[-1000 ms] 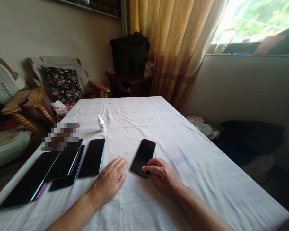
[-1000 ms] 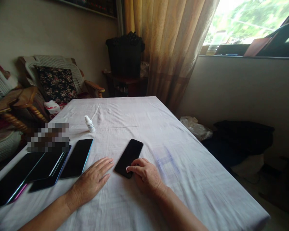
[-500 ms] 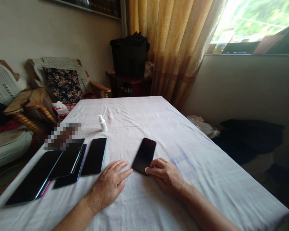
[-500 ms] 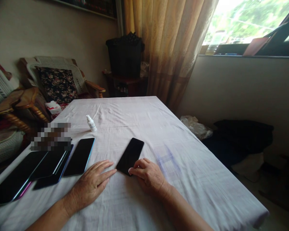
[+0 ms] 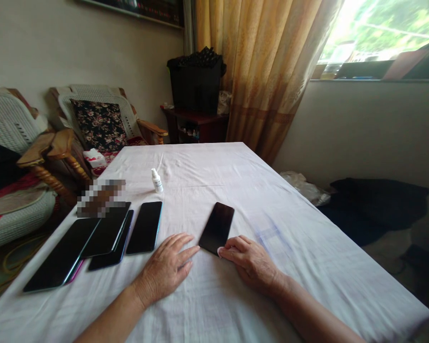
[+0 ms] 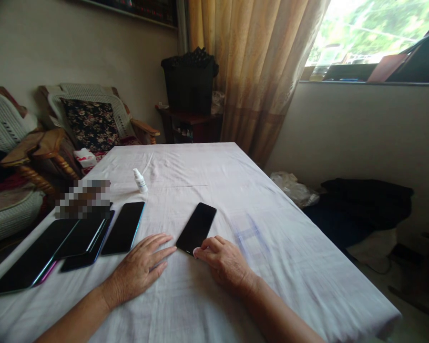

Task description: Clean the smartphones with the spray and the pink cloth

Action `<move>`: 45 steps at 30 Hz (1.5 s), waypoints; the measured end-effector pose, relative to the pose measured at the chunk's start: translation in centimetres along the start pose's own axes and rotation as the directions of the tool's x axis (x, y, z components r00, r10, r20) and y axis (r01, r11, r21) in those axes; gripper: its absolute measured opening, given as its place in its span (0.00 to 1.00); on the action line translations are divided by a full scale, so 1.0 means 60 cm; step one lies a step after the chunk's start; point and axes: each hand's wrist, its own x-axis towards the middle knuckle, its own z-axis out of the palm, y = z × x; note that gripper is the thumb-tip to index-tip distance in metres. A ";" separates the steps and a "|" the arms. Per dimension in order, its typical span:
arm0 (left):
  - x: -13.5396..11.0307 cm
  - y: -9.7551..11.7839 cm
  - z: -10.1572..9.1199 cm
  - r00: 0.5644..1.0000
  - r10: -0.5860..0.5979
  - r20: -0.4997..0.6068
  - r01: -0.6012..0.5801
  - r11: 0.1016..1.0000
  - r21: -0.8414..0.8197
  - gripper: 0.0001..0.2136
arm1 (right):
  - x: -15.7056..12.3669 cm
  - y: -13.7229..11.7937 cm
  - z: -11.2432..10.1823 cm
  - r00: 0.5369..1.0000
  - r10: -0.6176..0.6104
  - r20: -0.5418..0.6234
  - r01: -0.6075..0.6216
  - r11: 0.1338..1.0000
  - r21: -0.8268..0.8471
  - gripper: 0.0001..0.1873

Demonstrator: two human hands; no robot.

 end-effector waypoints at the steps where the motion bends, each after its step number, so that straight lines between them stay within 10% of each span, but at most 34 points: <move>1: 0.000 0.000 -0.001 1.000 -0.001 0.002 0.001 1.000 0.000 0.18 | -0.001 -0.001 -0.001 1.000 -0.002 -0.003 0.002 1.000 -0.003 0.19; 15: -0.006 -0.004 0.012 0.995 -0.069 0.069 0.064 0.996 0.070 0.20 | 0.008 0.000 0.013 0.986 0.118 -0.116 -0.099 0.983 0.153 0.19; 20: -0.008 0.040 0.052 0.959 -0.283 0.008 0.278 0.948 0.156 0.35 | 0.030 0.039 0.015 0.794 0.593 -0.134 -0.442 0.715 0.542 0.19; 25: 0.018 0.078 0.082 0.911 -0.407 -0.067 0.413 0.895 0.168 0.37 | 0.059 0.094 -0.001 0.691 0.707 -0.151 -0.551 0.650 0.523 0.21; 35: 0.076 0.103 0.097 0.819 -0.557 -0.139 0.574 0.799 0.177 0.33 | 0.075 0.114 0.020 0.726 0.651 -0.223 -0.485 0.714 0.506 0.19; 45: 0.072 0.067 0.072 0.825 -0.554 -0.111 0.561 0.826 0.047 0.28 | 0.068 0.110 0.022 0.725 0.617 -0.305 -0.451 0.760 0.467 0.18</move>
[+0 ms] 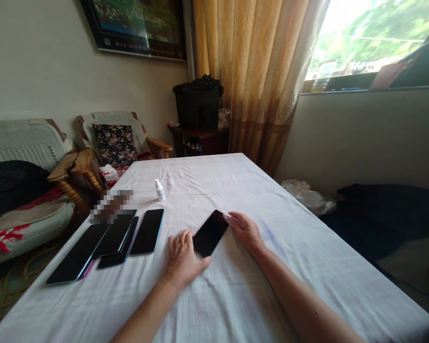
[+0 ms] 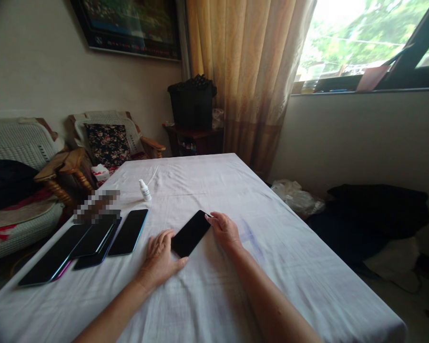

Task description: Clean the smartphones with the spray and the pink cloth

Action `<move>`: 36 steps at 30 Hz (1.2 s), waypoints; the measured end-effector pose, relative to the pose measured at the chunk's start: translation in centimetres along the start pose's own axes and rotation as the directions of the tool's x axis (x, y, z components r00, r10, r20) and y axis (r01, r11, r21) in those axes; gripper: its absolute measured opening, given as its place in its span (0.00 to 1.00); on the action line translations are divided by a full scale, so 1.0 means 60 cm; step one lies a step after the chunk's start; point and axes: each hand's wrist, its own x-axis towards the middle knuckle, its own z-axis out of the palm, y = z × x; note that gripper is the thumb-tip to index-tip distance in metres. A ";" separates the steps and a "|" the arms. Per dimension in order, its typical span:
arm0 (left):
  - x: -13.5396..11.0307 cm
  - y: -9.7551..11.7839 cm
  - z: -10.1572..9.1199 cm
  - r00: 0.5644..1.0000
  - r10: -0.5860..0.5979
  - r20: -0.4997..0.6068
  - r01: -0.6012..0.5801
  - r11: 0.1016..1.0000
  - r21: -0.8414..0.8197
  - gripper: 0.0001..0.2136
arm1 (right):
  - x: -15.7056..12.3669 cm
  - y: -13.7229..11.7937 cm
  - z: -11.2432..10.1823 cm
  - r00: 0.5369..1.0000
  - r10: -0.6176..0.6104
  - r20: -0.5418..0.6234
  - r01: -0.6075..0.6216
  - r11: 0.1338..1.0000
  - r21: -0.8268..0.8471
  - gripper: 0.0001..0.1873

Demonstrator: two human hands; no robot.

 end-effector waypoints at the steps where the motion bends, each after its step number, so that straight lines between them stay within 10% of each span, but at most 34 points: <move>1: 0.003 -0.013 -0.007 1.000 0.022 0.017 -0.022 0.999 -0.025 0.28 | -0.001 -0.001 -0.001 1.000 0.001 -0.007 -0.001 1.000 -0.012 0.17; 11: -0.007 -0.130 -0.049 0.993 0.114 -0.008 -0.113 0.979 -0.171 0.36 | -0.009 -0.037 0.027 0.998 -0.070 -0.008 0.069 0.990 -0.123 0.15; 23: -0.019 -0.115 -0.042 0.983 0.133 -0.123 -0.157 0.965 -0.209 0.34 | 0.007 -0.096 0.102 0.977 -0.211 -0.021 0.202 0.957 -0.208 0.13; 36: -0.014 -0.110 -0.046 0.933 0.226 -0.280 -0.278 0.947 -0.160 0.21 | 0.008 -0.059 0.062 0.933 -0.212 -0.290 0.206 0.977 -0.052 0.14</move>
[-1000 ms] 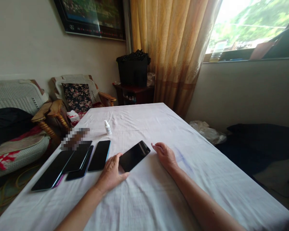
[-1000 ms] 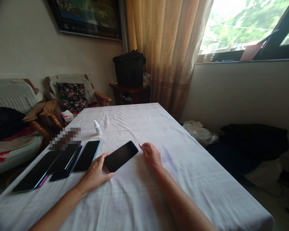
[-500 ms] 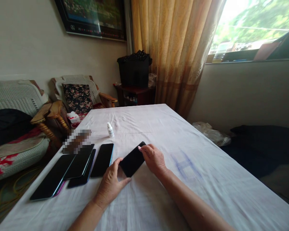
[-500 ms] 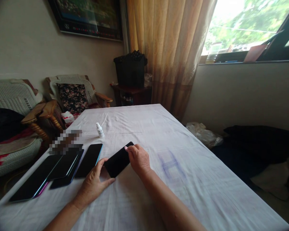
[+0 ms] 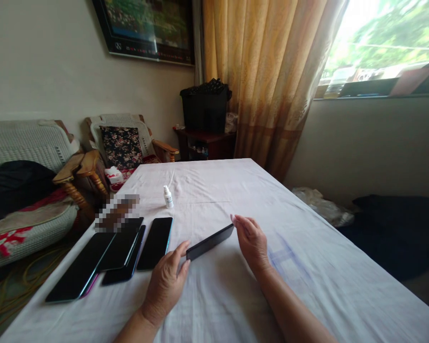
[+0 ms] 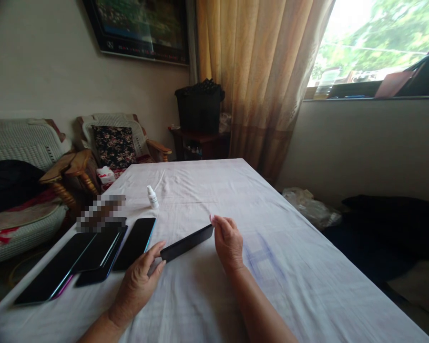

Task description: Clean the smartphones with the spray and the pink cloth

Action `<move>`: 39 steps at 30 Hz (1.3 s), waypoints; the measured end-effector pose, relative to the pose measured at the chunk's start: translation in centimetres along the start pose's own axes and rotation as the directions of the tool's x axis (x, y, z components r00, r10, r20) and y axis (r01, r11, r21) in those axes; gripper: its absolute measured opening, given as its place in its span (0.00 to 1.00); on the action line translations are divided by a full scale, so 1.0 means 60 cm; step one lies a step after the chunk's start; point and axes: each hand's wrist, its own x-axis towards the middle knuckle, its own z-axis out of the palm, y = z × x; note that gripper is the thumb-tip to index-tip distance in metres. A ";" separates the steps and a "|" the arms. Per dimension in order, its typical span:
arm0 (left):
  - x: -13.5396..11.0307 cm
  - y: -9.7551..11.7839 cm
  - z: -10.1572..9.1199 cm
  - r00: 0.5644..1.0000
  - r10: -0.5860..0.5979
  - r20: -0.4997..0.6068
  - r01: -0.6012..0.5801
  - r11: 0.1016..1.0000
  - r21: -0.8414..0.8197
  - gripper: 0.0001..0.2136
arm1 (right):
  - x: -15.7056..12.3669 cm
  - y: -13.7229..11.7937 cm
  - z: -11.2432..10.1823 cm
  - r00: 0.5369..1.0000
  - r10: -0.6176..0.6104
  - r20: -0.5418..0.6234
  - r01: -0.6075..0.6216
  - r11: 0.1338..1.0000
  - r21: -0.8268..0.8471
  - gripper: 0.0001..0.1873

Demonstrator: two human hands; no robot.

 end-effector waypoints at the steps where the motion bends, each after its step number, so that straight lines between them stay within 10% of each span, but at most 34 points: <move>1: 0.001 0.000 -0.001 1.000 0.031 0.000 -0.031 1.000 -0.006 0.19 | 0.002 0.005 -0.004 1.000 0.010 -0.012 -0.010 1.000 -0.004 0.13; 20: 0.008 0.030 -0.022 0.909 0.327 0.259 -0.345 0.938 0.024 0.11 | -0.024 0.031 -0.054 0.988 0.113 0.107 -0.100 0.988 -0.120 0.15; 39: 0.016 0.037 -0.021 0.951 0.308 0.023 -0.309 0.950 0.049 0.11 | -0.053 -0.002 -0.070 0.980 -0.145 0.134 0.168 0.969 -0.182 0.14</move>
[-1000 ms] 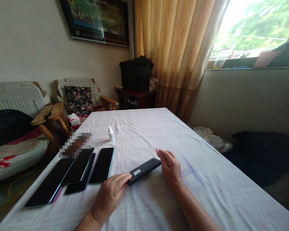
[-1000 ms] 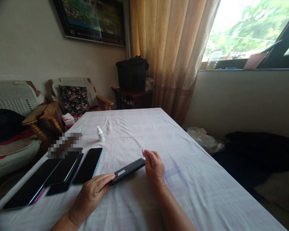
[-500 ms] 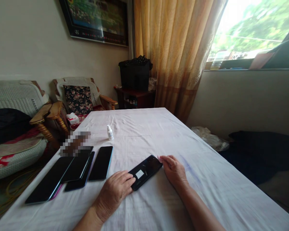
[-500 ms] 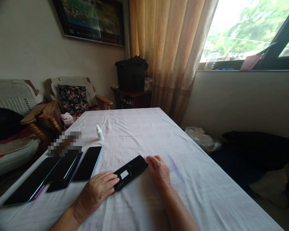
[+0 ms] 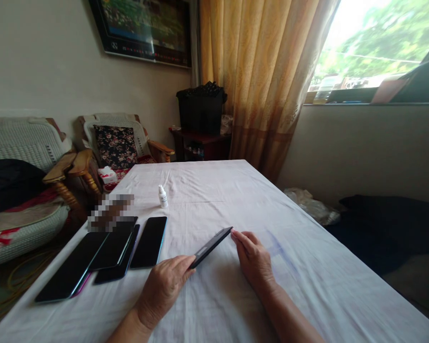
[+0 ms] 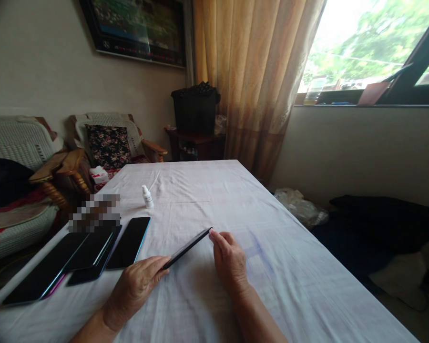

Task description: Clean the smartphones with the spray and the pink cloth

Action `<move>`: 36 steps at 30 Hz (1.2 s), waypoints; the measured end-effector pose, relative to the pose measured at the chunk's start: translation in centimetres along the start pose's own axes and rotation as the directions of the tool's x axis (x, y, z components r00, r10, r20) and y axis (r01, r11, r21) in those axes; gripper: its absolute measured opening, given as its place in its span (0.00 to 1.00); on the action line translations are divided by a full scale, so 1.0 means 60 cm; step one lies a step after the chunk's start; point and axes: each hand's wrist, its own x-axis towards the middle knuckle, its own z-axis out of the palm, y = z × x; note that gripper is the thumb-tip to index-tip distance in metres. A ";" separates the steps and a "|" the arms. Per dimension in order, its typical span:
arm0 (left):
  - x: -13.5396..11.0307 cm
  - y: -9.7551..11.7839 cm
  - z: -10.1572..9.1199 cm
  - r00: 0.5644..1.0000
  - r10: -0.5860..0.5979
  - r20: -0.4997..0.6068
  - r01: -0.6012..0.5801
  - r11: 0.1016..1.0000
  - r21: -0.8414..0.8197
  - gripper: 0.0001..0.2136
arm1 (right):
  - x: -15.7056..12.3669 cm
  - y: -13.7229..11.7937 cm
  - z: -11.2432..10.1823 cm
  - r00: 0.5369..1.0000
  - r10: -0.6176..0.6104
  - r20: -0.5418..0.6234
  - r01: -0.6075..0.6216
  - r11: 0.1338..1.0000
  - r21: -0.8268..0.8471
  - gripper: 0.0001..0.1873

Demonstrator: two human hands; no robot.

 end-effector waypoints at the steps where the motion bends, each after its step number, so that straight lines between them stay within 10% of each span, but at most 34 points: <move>1: 0.001 0.001 0.000 1.000 0.001 0.000 -0.001 1.000 -0.003 0.11 | -0.002 0.000 0.003 1.000 -0.019 0.015 0.020 1.000 -0.020 0.15; 22: 0.008 0.010 -0.001 0.999 -0.043 -0.016 0.042 0.995 -0.086 0.11 | -0.012 -0.027 0.014 0.960 -0.274 0.064 0.277 0.960 -0.037 0.22; 36: 0.005 0.007 -0.001 0.998 -0.058 -0.014 0.056 0.991 -0.126 0.10 | 0.012 0.021 0.016 0.996 -0.084 0.027 0.088 0.979 -0.182 0.18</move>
